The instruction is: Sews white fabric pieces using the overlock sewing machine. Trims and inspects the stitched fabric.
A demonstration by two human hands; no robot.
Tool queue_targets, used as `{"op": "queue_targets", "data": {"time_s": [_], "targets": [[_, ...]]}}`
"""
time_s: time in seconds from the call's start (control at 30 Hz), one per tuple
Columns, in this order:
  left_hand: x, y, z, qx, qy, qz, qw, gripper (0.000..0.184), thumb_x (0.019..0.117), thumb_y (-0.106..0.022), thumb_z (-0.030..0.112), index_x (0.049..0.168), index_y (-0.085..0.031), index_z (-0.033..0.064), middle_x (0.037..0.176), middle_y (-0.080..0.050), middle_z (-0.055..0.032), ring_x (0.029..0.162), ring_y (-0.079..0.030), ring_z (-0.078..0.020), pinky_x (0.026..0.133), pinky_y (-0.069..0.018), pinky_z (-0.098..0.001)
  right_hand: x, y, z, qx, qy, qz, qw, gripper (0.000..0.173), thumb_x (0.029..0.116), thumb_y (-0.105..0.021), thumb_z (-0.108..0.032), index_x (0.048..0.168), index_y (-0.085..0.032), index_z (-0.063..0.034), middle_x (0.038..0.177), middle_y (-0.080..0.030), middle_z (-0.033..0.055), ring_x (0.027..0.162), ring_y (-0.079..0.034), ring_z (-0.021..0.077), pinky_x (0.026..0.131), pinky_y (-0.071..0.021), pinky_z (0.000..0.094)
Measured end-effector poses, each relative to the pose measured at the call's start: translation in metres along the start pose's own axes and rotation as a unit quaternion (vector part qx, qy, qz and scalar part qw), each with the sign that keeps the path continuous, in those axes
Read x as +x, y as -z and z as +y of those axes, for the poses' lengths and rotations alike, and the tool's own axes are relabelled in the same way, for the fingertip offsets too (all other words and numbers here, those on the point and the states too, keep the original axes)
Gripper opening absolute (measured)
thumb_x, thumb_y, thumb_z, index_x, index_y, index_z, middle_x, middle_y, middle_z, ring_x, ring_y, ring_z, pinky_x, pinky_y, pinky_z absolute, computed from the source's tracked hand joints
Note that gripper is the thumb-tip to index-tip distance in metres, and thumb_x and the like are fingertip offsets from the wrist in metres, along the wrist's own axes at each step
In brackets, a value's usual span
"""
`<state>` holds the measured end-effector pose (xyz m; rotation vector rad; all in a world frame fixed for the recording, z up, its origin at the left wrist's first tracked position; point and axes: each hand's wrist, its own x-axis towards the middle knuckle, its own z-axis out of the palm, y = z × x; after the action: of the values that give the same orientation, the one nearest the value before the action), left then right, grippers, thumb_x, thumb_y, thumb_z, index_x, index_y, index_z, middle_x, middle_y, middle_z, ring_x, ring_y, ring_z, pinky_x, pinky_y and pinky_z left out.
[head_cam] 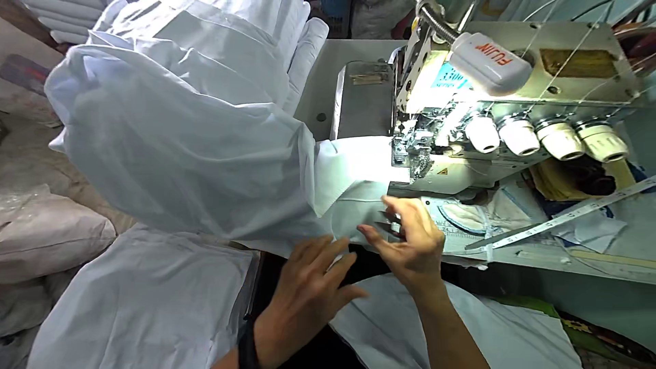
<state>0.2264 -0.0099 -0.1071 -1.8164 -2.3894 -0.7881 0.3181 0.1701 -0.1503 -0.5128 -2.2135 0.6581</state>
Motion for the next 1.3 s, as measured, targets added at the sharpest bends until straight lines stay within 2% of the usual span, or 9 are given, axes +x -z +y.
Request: {"op": "queue_targets", "data": {"time_s": [0.1, 0.2, 0.4, 0.53, 0.67, 0.83, 1.0, 1.23, 1.3], "targets": [[0.039, -0.020, 0.003, 0.014, 0.034, 0.065, 0.997, 0.044, 0.1073, -0.045, 0.040, 0.125, -0.065, 0.0051, 0.141, -0.060, -0.0212, 0.137, -0.054, -0.0342, 0.111, -0.0361, -0.0605, -0.007, 0.001, 0.018, 0.003, -0.135, -0.076, 0.988, 0.040, 0.0815, -0.073, -0.013, 0.114, -0.070, 0.0090, 0.092, -0.073, 0.0197, 0.076, -0.071, 0.0297, 0.066, -0.0562, 0.0475], [0.086, -0.032, -0.025, 0.002, 0.052, 0.040, 0.998, 0.049, 0.1047, -0.050, 0.034, 0.136, -0.059, -0.0024, 0.150, -0.050, -0.0265, 0.144, -0.043, -0.0406, 0.114, -0.0274, -0.0682, 0.004, 0.011, 0.023, 0.179, -0.308, -0.157, 0.921, 0.021, 0.0807, -0.068, -0.002, 0.101, -0.072, 0.0015, 0.083, -0.070, 0.0033, 0.071, -0.063, 0.0041, 0.066, -0.0531, 0.0223], [0.184, -0.013, -0.085, -0.012, 0.040, 0.034, 0.999, 0.035, 0.0975, -0.060, 0.009, 0.128, -0.059, -0.0074, 0.125, -0.065, -0.0262, 0.125, -0.059, -0.0439, 0.115, -0.0296, -0.0665, 0.032, 0.009, 0.027, 0.442, -0.456, 0.013, 0.773, 0.018, 0.0807, -0.066, 0.016, 0.091, -0.068, 0.0003, 0.065, -0.068, 0.0008, 0.045, -0.049, 0.0008, 0.043, -0.0414, 0.0168], [0.201, -0.023, -0.099, 0.053, -0.020, 0.166, 0.985, 0.017, 0.0963, -0.056, 0.002, 0.106, -0.068, -0.0029, 0.117, -0.070, -0.0222, 0.125, -0.060, -0.0420, 0.114, -0.0266, -0.0657, 0.015, -0.004, 0.028, 0.250, -0.293, 0.187, 0.904, 0.017, 0.0848, -0.066, 0.005, 0.102, -0.067, 0.0051, 0.075, -0.064, -0.0063, 0.058, -0.051, -0.0073, 0.055, -0.0437, 0.0102], [0.162, -0.009, -0.078, 0.013, -0.064, 0.133, 0.989, 0.016, 0.0983, -0.060, 0.010, 0.103, -0.067, -0.0031, 0.122, -0.066, -0.0231, 0.123, -0.059, -0.0391, 0.112, -0.0335, -0.0597, -0.013, -0.007, 0.021, 0.203, -0.069, 0.127, 0.968, 0.015, 0.0940, -0.062, -0.004, 0.089, -0.069, 0.0076, 0.082, -0.070, 0.0042, 0.072, -0.059, -0.0060, 0.066, -0.0484, 0.0083], [0.093, -0.004, -0.047, 0.094, 0.000, 0.102, 0.990, 0.042, 0.0933, -0.068, 0.044, 0.077, -0.070, 0.0052, 0.104, -0.065, -0.0202, 0.107, -0.058, -0.0399, 0.099, -0.0341, -0.0586, -0.015, -0.026, 0.018, 0.206, -0.027, 0.058, 0.976, 0.018, 0.0962, -0.061, -0.006, 0.089, -0.071, 0.0081, 0.086, -0.072, 0.0136, 0.080, -0.066, 0.0020, 0.076, -0.0519, 0.0110], [0.053, -0.020, -0.063, -0.017, -0.021, 0.087, 0.996, 0.023, 0.0975, -0.067, 0.031, 0.084, -0.076, 0.0150, 0.103, -0.064, -0.0086, 0.115, -0.055, -0.0249, 0.108, -0.0268, -0.0529, -0.006, -0.022, 0.003, 0.320, -0.224, -0.225, 0.893, 0.030, 0.0898, -0.073, -0.029, 0.099, -0.074, -0.0005, 0.079, -0.070, -0.0023, 0.068, -0.060, -0.0037, 0.064, -0.0505, 0.0166], [0.067, 0.014, -0.065, -0.189, -0.047, 0.050, 0.979, 0.020, 0.1039, -0.056, 0.020, 0.090, -0.064, 0.0078, 0.091, -0.067, -0.0009, 0.100, -0.064, -0.0052, 0.111, -0.0382, -0.0355, -0.004, -0.010, -0.008, 0.438, -0.149, -0.137, 0.876, 0.026, 0.0873, -0.072, -0.007, 0.067, -0.057, -0.0098, 0.062, -0.052, -0.0147, 0.058, -0.043, -0.0140, 0.055, -0.0350, 0.0055], [0.072, 0.026, -0.057, -0.208, -0.056, 0.027, 0.976, 0.023, 0.1034, -0.058, 0.025, 0.090, -0.064, 0.0077, 0.084, -0.063, 0.0025, 0.089, -0.060, 0.0008, 0.094, -0.0456, -0.0180, -0.005, 0.002, -0.007, 0.430, -0.097, -0.108, 0.891, 0.025, 0.0896, -0.071, -0.009, 0.069, -0.058, -0.0041, 0.065, -0.056, -0.0092, 0.063, -0.047, -0.0130, 0.058, -0.0378, 0.0050]]}}
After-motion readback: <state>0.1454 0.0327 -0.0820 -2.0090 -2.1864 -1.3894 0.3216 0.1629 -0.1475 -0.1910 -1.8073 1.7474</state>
